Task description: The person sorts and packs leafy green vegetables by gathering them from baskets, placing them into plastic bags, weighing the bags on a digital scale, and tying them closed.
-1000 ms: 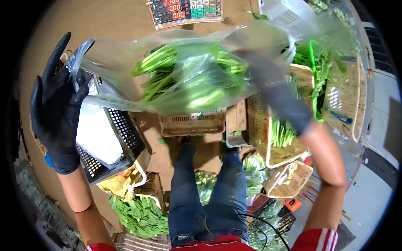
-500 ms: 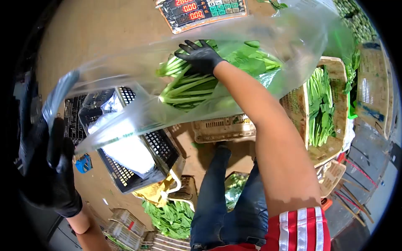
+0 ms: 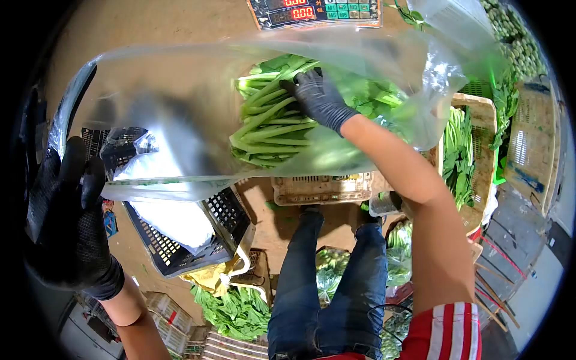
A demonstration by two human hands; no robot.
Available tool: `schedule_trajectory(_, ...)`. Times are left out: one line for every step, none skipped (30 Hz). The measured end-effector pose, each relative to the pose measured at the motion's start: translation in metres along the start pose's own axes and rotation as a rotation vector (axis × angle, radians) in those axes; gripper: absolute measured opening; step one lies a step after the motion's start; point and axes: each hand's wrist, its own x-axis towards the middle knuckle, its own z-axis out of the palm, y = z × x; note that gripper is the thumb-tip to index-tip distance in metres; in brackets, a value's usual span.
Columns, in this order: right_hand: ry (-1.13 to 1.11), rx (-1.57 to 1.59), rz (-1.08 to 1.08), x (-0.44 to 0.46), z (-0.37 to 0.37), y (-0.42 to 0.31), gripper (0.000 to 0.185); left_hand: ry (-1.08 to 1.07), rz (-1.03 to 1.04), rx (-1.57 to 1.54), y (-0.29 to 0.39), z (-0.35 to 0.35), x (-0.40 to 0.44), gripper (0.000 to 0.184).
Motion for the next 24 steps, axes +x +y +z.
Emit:
schedule_trajectory(0.038,0.003,0.006,0.001,0.013,0.001,0.054,-0.016,-0.026,-0.045,0.001,-0.001,0.001,0.079)
schedule_trajectory(0.080,0.006,0.011,0.004,0.021,-0.001,0.054,0.065,-0.088,-0.069,0.001,0.001,0.006,0.082)
schedule_trajectory(0.122,0.009,0.013,0.008,0.027,-0.001,0.053,0.150,-0.145,-0.094,0.000,0.004,0.009,0.085)
schedule_trajectory(0.203,-0.020,-0.004,0.010,0.034,0.000,0.054,0.124,-0.099,-0.015,-0.002,0.002,0.009,0.086)
schedule_trajectory(0.134,0.011,0.000,0.009,0.029,-0.002,0.055,0.101,-0.050,0.065,-0.004,0.000,0.009,0.087)
schedule_trajectory(0.066,0.036,0.005,0.009,0.020,-0.001,0.056,0.083,0.000,0.143,-0.006,0.000,0.010,0.087)
schedule_trajectory(-0.001,0.056,0.008,0.009,0.012,0.001,0.056,0.071,0.002,0.210,-0.010,0.002,0.011,0.088)
schedule_trajectory(-0.025,0.041,-0.040,0.009,0.010,0.003,0.060,0.055,-0.021,0.256,-0.013,0.009,0.013,0.088)
schedule_trajectory(-0.045,0.055,-0.053,0.010,0.000,0.003,0.061,0.041,-0.026,0.281,-0.017,0.016,0.015,0.089)
schedule_trajectory(-0.067,0.073,-0.066,0.011,-0.008,0.002,0.061,0.031,-0.044,0.295,-0.020,0.018,0.017,0.089)
schedule_trajectory(-0.092,0.093,-0.077,0.010,-0.019,-0.001,0.062,0.045,-0.007,0.288,-0.029,0.019,0.014,0.090)
schedule_trajectory(-0.115,0.153,-0.053,0.010,-0.031,-0.005,0.060,0.059,0.031,0.281,-0.037,0.020,0.012,0.090)
schedule_trajectory(-0.048,0.170,-0.078,0.007,-0.033,-0.002,0.057,0.073,0.068,0.276,-0.046,0.022,0.009,0.090)
schedule_trajectory(0.019,0.186,-0.103,0.005,-0.033,0.003,0.054,0.144,0.076,0.377,-0.050,0.021,0.004,0.091)
schedule_trajectory(0.090,0.201,-0.129,0.004,-0.035,0.005,0.051,0.174,0.090,0.430,-0.051,0.022,0.001,0.091)
schedule_trajectory(0.167,0.214,-0.144,0.006,-0.038,0.004,0.038,0.199,0.101,0.467,-0.052,0.025,-0.002,0.092)
schedule_trajectory(0.193,0.341,-0.172,0.011,-0.034,0.002,0.036,0.228,0.101,0.495,-0.052,0.033,-0.003,0.092)
schedule_trajectory(0.221,0.466,-0.198,0.021,-0.027,0.001,0.034,0.259,0.101,0.517,-0.053,0.039,-0.006,0.093)
schedule_trajectory(0.253,0.588,-0.223,0.035,-0.019,0.001,0.032,0.255,0.104,0.468,-0.054,0.039,-0.009,0.091)
schedule_trajectory(0.137,0.527,-0.173,0.061,-0.008,-0.003,0.032,0.251,0.107,0.418,-0.056,0.040,-0.012,0.090)
schedule_trajectory(0.018,0.471,-0.123,0.084,0.003,-0.010,0.032,0.290,0.042,0.450,-0.050,0.051,-0.014,0.090)
schedule_trajectory(-0.050,0.434,-0.052,0.098,0.002,-0.018,0.031,0.302,0.015,0.428,-0.050,0.051,-0.018,0.089)
schedule_trajectory(-0.115,0.398,0.018,0.111,-0.003,-0.024,0.031,0.314,-0.012,0.405,-0.051,0.051,-0.022,0.089)
schedule_trajectory(-0.183,0.357,0.086,0.124,-0.006,-0.028,0.031,0.296,0.005,0.325,-0.054,0.044,-0.026,0.089)
